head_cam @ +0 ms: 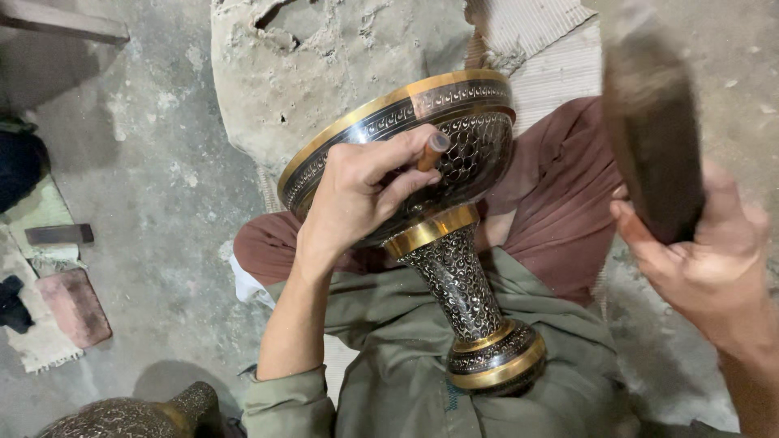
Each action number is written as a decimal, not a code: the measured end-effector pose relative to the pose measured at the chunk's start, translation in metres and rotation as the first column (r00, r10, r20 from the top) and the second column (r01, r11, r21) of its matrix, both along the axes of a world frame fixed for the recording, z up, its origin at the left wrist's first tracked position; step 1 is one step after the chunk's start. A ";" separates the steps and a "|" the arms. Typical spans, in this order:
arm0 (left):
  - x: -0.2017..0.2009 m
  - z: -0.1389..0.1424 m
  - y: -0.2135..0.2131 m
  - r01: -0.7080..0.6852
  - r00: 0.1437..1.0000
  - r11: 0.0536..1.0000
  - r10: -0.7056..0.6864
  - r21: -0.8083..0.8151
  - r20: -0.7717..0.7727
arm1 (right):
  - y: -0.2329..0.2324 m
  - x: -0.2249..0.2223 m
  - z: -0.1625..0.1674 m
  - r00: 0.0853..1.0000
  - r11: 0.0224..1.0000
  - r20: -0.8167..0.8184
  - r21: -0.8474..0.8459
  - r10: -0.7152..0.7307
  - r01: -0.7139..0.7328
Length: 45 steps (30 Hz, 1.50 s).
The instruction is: The person sits cross-legged on the floor with an ornate brass bowl on their lap. They hold a punch against the bowl's decorated surface and repeatedly strike it with a mallet, repositioning the punch around the rim and body to work the pattern.
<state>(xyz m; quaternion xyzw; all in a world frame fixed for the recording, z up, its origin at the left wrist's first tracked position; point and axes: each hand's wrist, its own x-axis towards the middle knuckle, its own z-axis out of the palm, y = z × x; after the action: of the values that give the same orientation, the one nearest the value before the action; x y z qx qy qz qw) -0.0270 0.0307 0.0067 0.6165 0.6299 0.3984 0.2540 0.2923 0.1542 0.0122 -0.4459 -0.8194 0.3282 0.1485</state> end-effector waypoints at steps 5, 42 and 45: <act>-0.008 0.002 0.010 0.149 0.987 0.988 -0.151 -0.050 -0.047 | 0.002 -0.003 0.012 0.969 0.921 0.158 0.314 0.189 -0.231; -0.021 0.018 0.047 0.469 0.874 0.871 -0.482 -0.143 -0.067 | -0.050 0.028 -0.084 0.997 0.994 -0.082 0.107 0.001 0.007; -0.020 0.018 0.048 0.479 0.867 0.870 -0.490 -0.120 -0.088 | -0.037 0.035 -0.079 0.996 0.979 -0.075 0.204 0.039 -0.023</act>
<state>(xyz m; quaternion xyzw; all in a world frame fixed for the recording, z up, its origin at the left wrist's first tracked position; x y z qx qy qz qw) -0.0467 0.0784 0.0247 0.7641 0.4868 0.2553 0.3377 0.3274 0.1174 -0.0663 -0.4024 -0.8489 0.2623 0.2204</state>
